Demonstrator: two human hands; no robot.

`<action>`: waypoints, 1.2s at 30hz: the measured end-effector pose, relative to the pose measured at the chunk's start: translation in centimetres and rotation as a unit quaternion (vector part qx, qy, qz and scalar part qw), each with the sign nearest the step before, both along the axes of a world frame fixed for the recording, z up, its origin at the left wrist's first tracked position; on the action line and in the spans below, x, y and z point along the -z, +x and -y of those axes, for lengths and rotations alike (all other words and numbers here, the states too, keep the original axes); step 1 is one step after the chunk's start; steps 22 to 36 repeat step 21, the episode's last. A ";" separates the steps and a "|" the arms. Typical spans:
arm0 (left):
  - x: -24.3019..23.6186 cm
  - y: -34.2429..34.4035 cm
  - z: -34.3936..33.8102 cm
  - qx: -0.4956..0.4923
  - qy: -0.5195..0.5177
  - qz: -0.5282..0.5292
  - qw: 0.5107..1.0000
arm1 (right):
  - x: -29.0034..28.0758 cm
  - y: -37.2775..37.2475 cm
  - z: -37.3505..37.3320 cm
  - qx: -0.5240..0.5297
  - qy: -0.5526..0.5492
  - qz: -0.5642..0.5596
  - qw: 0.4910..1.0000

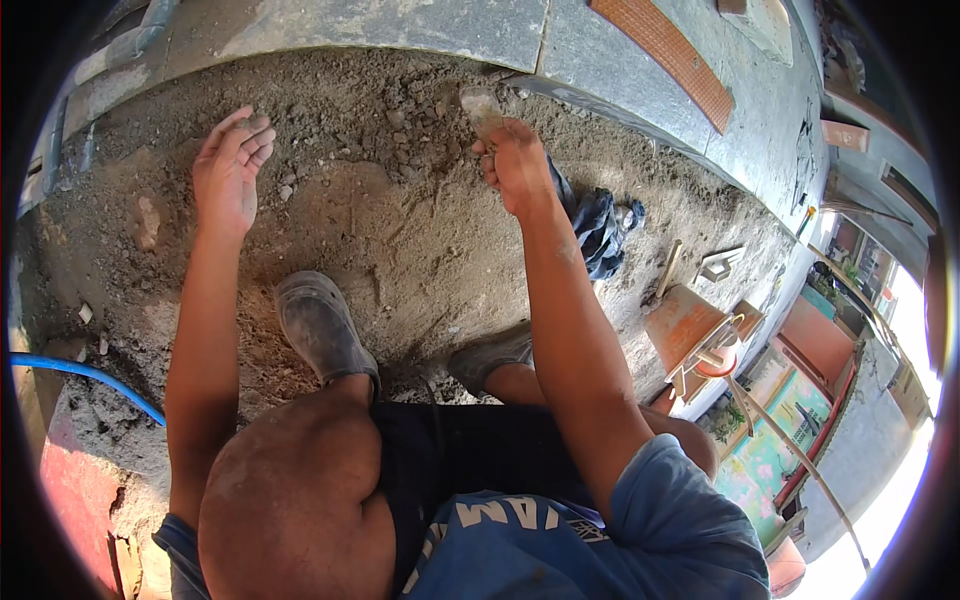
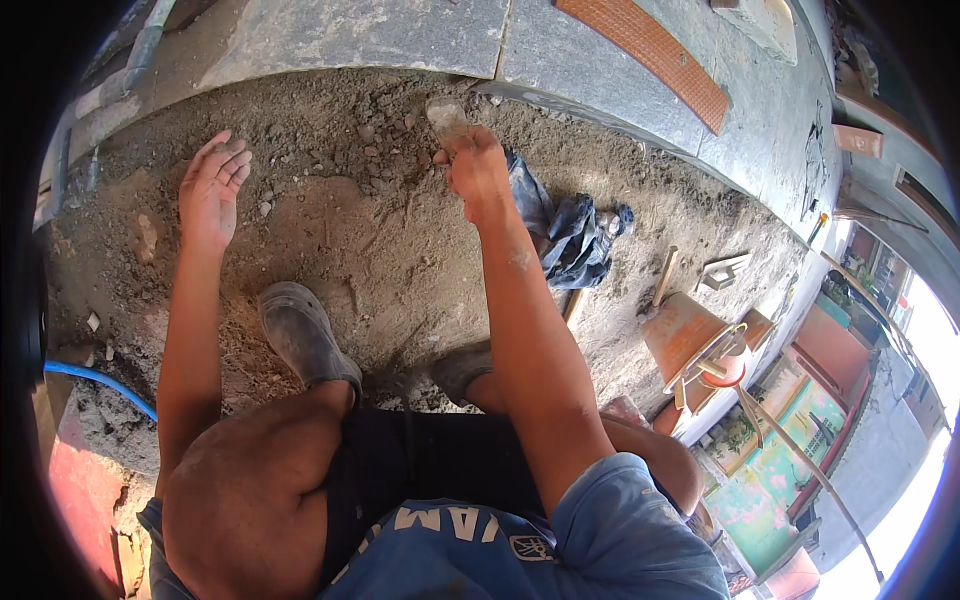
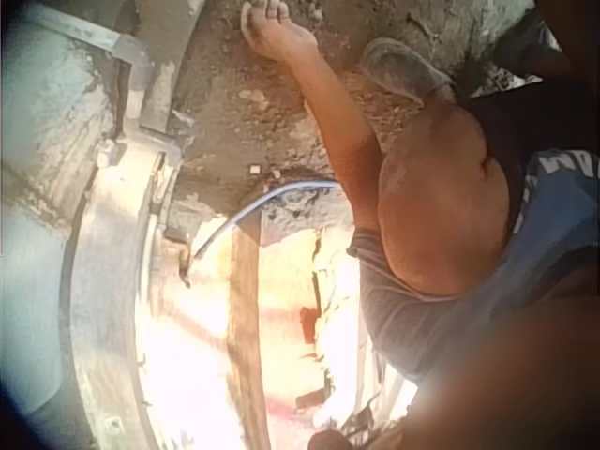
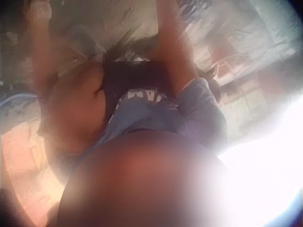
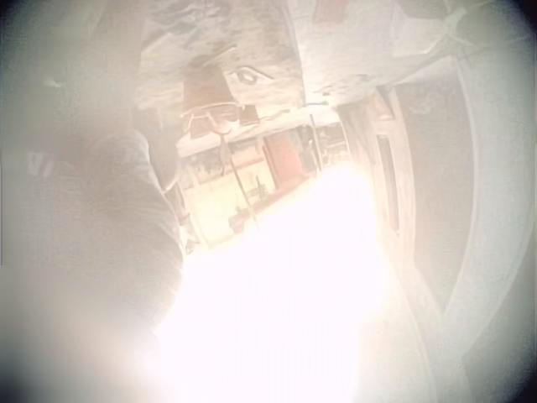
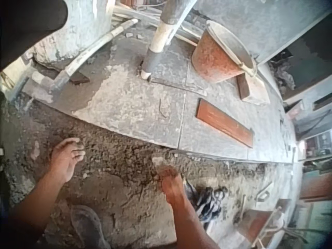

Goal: The person places small stone pieces into the gaps between tiles on a curved surface, then uses a hammer to tap them into place. The person also wipes the area with a cloth and adjusts the position of the stones.

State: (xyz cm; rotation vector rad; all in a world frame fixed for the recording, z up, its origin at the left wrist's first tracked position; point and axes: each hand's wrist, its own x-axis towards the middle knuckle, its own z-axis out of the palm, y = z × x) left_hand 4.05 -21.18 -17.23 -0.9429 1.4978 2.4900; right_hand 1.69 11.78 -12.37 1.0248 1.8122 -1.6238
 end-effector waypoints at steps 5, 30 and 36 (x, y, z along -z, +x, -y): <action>-0.4 0.4 -1.7 0.016 0.009 -0.013 1.000 | -1.6 2.2 2.7 -0.005 -0.139 -0.053 0.989; -0.8 0.4 -0.9 0.000 0.017 -0.002 1.000 | -8.3 1.4 9.0 0.192 -0.394 -0.100 0.893; -0.8 0.4 -0.9 0.000 0.017 -0.002 1.000 | -8.3 1.4 9.0 0.192 -0.394 -0.100 0.893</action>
